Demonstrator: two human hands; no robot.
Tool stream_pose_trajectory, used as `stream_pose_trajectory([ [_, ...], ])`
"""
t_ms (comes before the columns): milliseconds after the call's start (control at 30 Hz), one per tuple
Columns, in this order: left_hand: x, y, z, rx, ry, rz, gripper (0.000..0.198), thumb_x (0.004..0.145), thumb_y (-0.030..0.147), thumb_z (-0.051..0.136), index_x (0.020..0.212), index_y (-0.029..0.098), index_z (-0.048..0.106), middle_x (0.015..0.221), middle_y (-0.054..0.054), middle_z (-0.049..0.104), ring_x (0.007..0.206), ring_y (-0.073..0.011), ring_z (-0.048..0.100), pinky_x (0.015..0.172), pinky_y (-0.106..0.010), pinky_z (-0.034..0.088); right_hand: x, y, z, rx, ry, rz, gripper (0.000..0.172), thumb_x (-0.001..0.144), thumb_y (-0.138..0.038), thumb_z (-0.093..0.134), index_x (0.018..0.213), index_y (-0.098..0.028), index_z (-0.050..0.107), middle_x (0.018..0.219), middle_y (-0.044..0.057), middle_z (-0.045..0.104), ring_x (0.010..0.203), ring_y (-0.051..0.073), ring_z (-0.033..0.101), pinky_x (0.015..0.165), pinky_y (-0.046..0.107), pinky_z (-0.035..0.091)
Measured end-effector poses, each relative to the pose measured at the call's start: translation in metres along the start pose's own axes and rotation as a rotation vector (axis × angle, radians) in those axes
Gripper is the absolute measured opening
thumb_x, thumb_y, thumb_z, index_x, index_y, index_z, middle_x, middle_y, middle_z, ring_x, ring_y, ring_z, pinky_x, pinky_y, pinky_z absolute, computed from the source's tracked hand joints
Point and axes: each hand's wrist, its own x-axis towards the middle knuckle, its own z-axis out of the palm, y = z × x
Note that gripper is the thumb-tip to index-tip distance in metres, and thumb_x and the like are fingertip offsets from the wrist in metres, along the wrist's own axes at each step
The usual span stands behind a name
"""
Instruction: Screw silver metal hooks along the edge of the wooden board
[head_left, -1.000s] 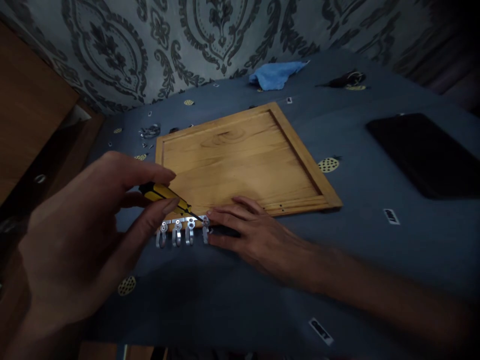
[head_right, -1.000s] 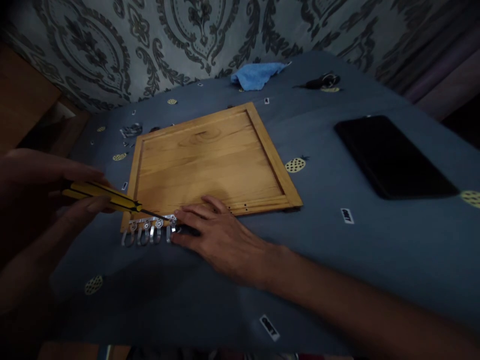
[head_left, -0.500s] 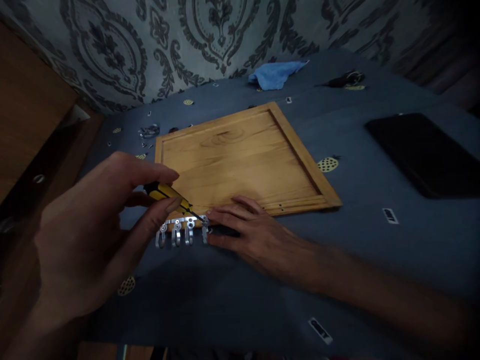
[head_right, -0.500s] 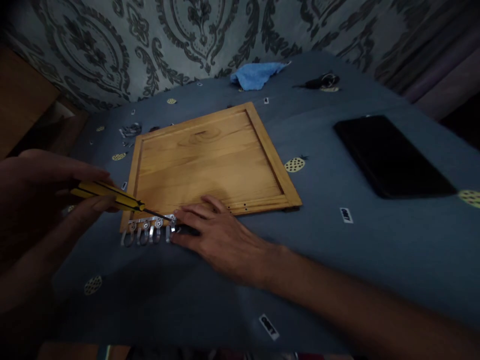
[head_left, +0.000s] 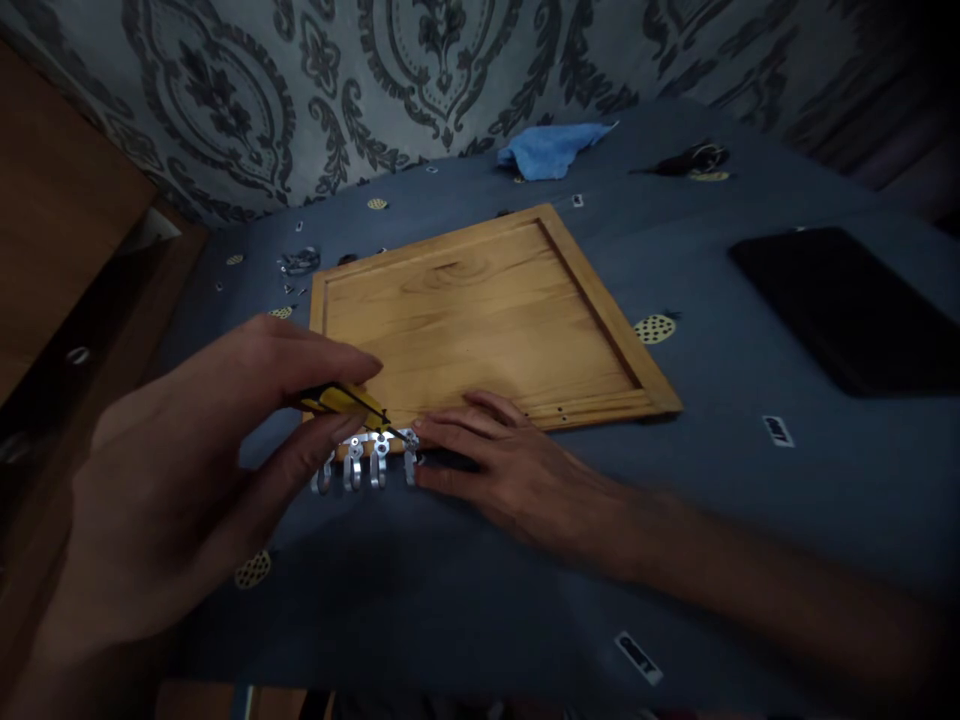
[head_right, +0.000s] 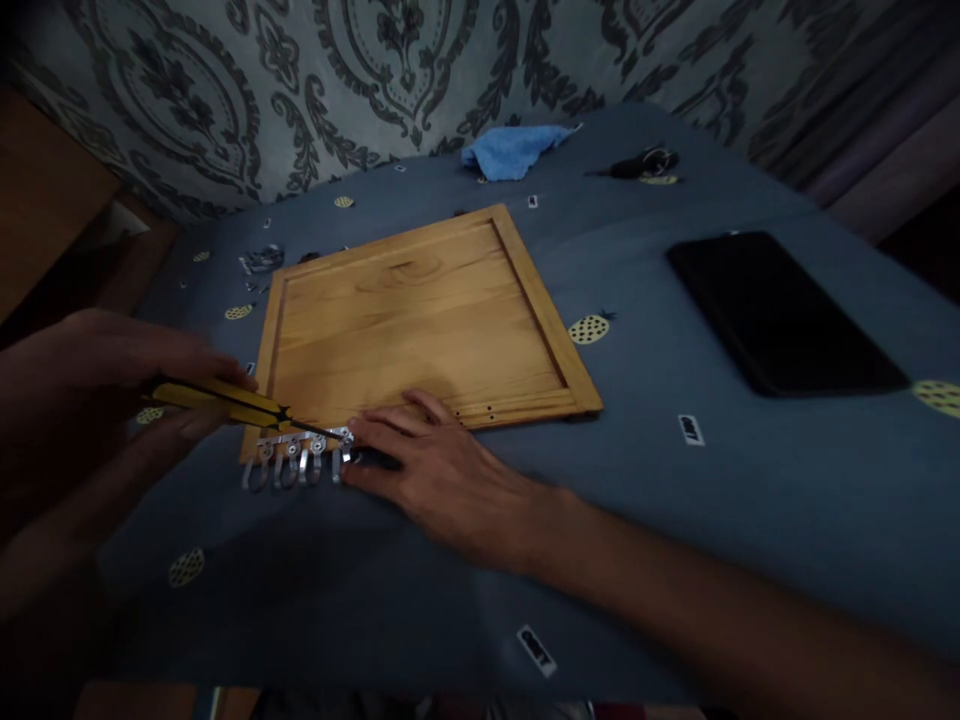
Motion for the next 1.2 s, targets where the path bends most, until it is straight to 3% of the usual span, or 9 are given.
stream_pose_trajectory([
  [100,-0.0002,-0.0021,-0.0018,-0.025,-0.049,-0.03,0.027,0.099,0.021,0.059,0.122,0.031,0.069,0.111,0.003,0.073,0.103,-0.0167,0.07,0.087,-0.033,0.061,-0.0001,-0.0001,-0.0012,0.013,-0.008,-0.004,0.03,0.1,-0.014,0.062,0.127,-0.024,0.07,0.142,0.01,0.066,0.137,0.023,0.053,0.118,0.049,0.038],
  [267,0.0012,-0.007,0.0009,-0.002,-0.056,0.049,0.028,0.1,0.022,0.06,0.126,0.027,0.069,0.114,0.003,0.074,0.101,-0.0154,0.072,0.095,-0.029,0.06,-0.0005,-0.0003,-0.0028,0.003,-0.037,0.01,0.032,0.099,-0.015,0.063,0.128,-0.026,0.07,0.142,0.01,0.066,0.137,0.024,0.053,0.119,0.051,0.037],
  [467,0.0026,-0.0086,0.0058,-0.017,-0.076,0.072,0.027,0.101,0.022,0.063,0.127,0.021,0.067,0.112,0.001,0.075,0.099,-0.0113,0.072,0.084,-0.019,0.058,-0.0009,0.0003,-0.0021,-0.001,-0.028,0.002,0.032,0.099,-0.016,0.062,0.128,-0.025,0.071,0.141,0.01,0.066,0.137,0.024,0.053,0.119,0.051,0.037],
  [667,0.0019,-0.0079,0.0046,-0.022,-0.079,0.075,0.026,0.101,0.021,0.062,0.126,0.021,0.067,0.111,0.002,0.076,0.098,-0.0108,0.072,0.08,-0.017,0.059,0.0,-0.0002,-0.0034,0.015,-0.024,-0.006,0.032,0.1,-0.014,0.06,0.128,-0.023,0.071,0.141,0.011,0.066,0.137,0.025,0.054,0.118,0.052,0.038],
  [800,0.0006,-0.0085,0.0024,-0.046,-0.104,0.076,0.028,0.1,0.019,0.061,0.127,0.022,0.067,0.111,0.004,0.075,0.1,-0.0095,0.072,0.087,-0.016,0.058,-0.0003,-0.0005,-0.004,0.007,-0.034,-0.002,0.031,0.1,-0.015,0.06,0.128,-0.024,0.071,0.142,0.01,0.066,0.138,0.024,0.053,0.119,0.051,0.037],
  [1200,-0.0017,-0.0065,-0.0013,-0.053,-0.094,0.034,0.031,0.099,0.017,0.061,0.127,0.027,0.067,0.109,0.003,0.075,0.098,-0.0124,0.072,0.087,-0.021,0.06,0.0005,0.0,-0.0034,0.02,-0.017,-0.001,0.031,0.099,-0.013,0.061,0.127,-0.023,0.071,0.14,0.011,0.067,0.136,0.025,0.054,0.119,0.052,0.038],
])
